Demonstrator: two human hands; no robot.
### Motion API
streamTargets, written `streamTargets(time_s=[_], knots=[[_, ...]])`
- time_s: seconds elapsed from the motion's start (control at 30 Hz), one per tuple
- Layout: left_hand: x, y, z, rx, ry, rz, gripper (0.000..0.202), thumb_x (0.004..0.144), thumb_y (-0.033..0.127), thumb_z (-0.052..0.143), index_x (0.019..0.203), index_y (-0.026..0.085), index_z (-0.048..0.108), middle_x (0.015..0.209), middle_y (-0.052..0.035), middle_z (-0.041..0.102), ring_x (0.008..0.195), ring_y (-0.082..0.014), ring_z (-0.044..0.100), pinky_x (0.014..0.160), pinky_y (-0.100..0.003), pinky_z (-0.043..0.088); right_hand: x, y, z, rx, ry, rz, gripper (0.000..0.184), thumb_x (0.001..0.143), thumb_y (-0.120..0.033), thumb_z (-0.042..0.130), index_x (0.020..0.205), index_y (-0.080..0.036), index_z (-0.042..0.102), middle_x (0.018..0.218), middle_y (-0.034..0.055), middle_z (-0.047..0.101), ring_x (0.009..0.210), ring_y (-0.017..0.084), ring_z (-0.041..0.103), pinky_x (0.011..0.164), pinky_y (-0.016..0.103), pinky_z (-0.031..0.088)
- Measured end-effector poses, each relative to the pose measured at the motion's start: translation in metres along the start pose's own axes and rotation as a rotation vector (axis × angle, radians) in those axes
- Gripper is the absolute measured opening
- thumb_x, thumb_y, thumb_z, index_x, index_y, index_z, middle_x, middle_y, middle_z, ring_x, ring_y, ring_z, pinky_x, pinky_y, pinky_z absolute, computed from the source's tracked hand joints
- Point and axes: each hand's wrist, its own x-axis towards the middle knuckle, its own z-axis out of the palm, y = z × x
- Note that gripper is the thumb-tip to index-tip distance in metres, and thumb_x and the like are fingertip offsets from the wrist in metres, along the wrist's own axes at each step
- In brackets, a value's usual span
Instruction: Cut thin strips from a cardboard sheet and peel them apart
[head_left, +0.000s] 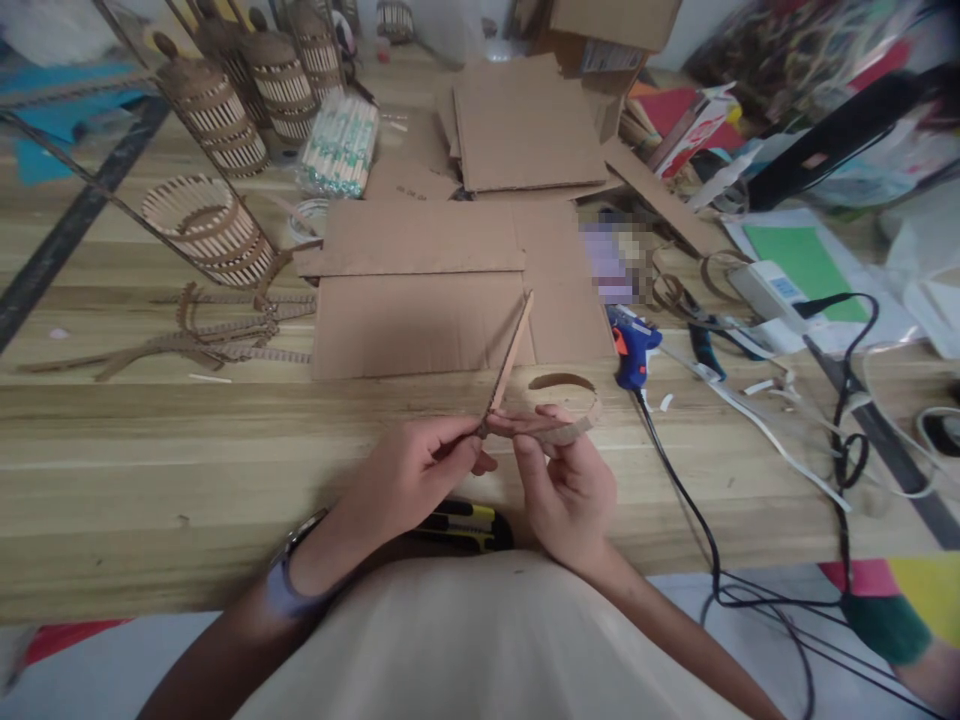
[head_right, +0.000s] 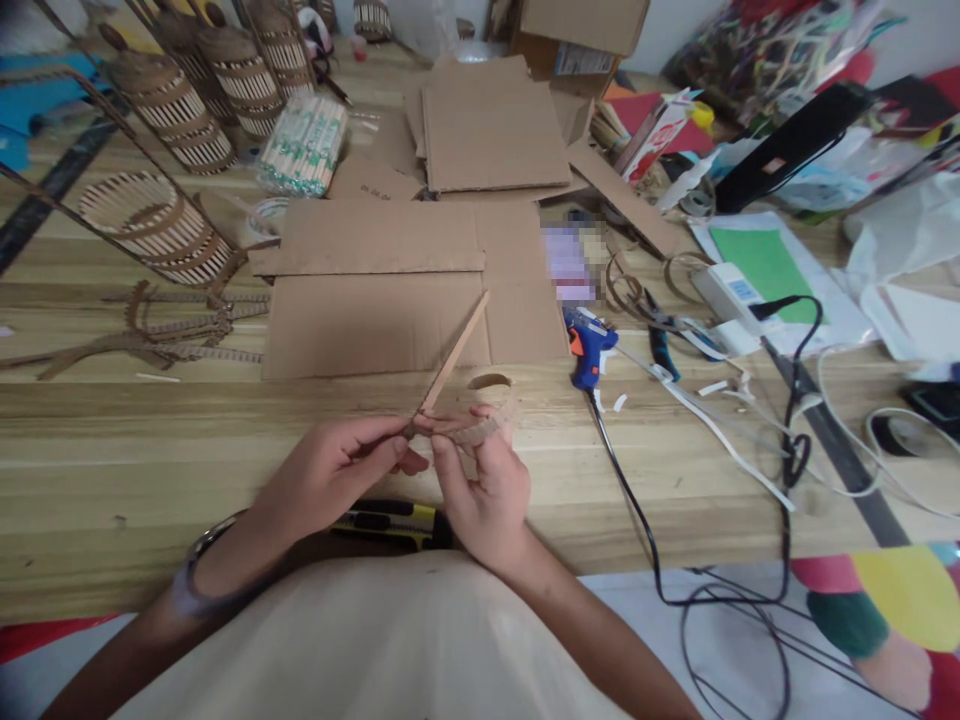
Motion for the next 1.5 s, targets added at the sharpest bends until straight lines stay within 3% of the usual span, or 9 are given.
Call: streamTargets(time_s=[0.13,0.3,0.43,0.53,0.7,1.0,1.3,1.5], knots=[[0.0022,0.0019,-0.0001,0.086,0.031,0.0,0.026,0.099,0.038,0.054,0.106,0.02,0.071,0.095,-0.0022,0.079,0.091,-0.0188,0.074,0.077,-0.025,0.055,0.0015,-0.0005,0.0008,0.008,-0.055,-0.076,0.015,0.099,-0.018,0.057,0.106,-0.027,0.066,0.098,0.0024,0.081,0.094,0.021,0.077,0.098,0.044,0.052],[0.0026,0.0033,0.0015,0.096,0.022,-0.01,0.026,0.098,0.037,0.055,0.11,0.022,0.071,0.095,-0.0012,0.078,0.092,-0.02,0.073,0.078,-0.027,0.054,0.0029,0.0011,0.0009,0.048,-0.045,-0.063,0.016,0.097,-0.017,0.058,0.109,-0.027,0.063,0.105,0.005,0.079,0.101,0.022,0.075,0.091,0.043,0.057],[0.0018,0.0028,0.0021,0.137,0.049,-0.013,0.026,0.097,0.034,0.052,0.113,0.022,0.069,0.094,-0.0024,0.078,0.098,-0.0223,0.073,0.085,-0.03,0.054,0.0069,0.0014,-0.0002,-0.06,-0.101,-0.135,0.025,0.092,-0.019,0.066,0.116,-0.028,0.061,0.112,0.0062,0.078,0.105,0.024,0.074,0.091,0.045,0.058],[0.0016,0.0034,0.002,0.156,0.048,-0.02,0.025,0.097,0.036,0.051,0.107,0.021,0.069,0.093,-0.0026,0.079,0.096,-0.0223,0.073,0.082,-0.029,0.053,0.0091,0.0003,-0.0004,-0.125,-0.076,-0.169,0.021,0.094,-0.014,0.062,0.11,-0.028,0.061,0.106,0.0042,0.079,0.102,0.023,0.075,0.092,0.043,0.056],[0.0018,0.0051,0.0013,0.144,0.021,0.022,0.023,0.099,0.032,0.05,0.098,0.02,0.069,0.094,-0.0014,0.079,0.087,-0.0176,0.073,0.074,-0.025,0.051,0.0088,-0.002,-0.0003,-0.125,-0.043,-0.124,0.016,0.096,-0.014,0.058,0.103,-0.027,0.062,0.101,0.002,0.08,0.099,0.021,0.076,0.093,0.041,0.056],[0.0009,0.0036,0.0004,0.082,0.025,0.029,0.026,0.1,0.029,0.049,0.109,0.021,0.072,0.102,-0.0031,0.081,0.097,-0.019,0.076,0.078,-0.026,0.057,0.0045,-0.0012,-0.0008,-0.025,-0.041,0.029,0.015,0.099,-0.02,0.056,0.107,-0.027,0.066,0.099,0.0049,0.079,0.096,0.022,0.076,0.085,0.041,0.06],[0.0021,0.002,-0.0057,0.104,-0.021,0.054,0.026,0.1,0.028,0.05,0.104,0.021,0.074,0.096,-0.0019,0.08,0.092,-0.0175,0.075,0.08,-0.026,0.056,0.0054,-0.0025,0.0022,0.196,0.046,0.2,0.011,0.1,-0.022,0.056,0.1,-0.025,0.066,0.095,0.0031,0.08,0.089,0.018,0.077,0.077,0.032,0.063],[0.0046,0.0058,-0.0025,0.098,0.01,0.008,0.024,0.099,0.036,0.053,0.107,0.02,0.07,0.094,-0.0016,0.078,0.09,-0.0182,0.073,0.076,-0.025,0.054,0.0057,-0.0022,0.0012,0.138,-0.021,0.023,0.016,0.098,-0.015,0.056,0.106,-0.026,0.065,0.1,0.0045,0.078,0.099,0.02,0.074,0.086,0.039,0.061]])
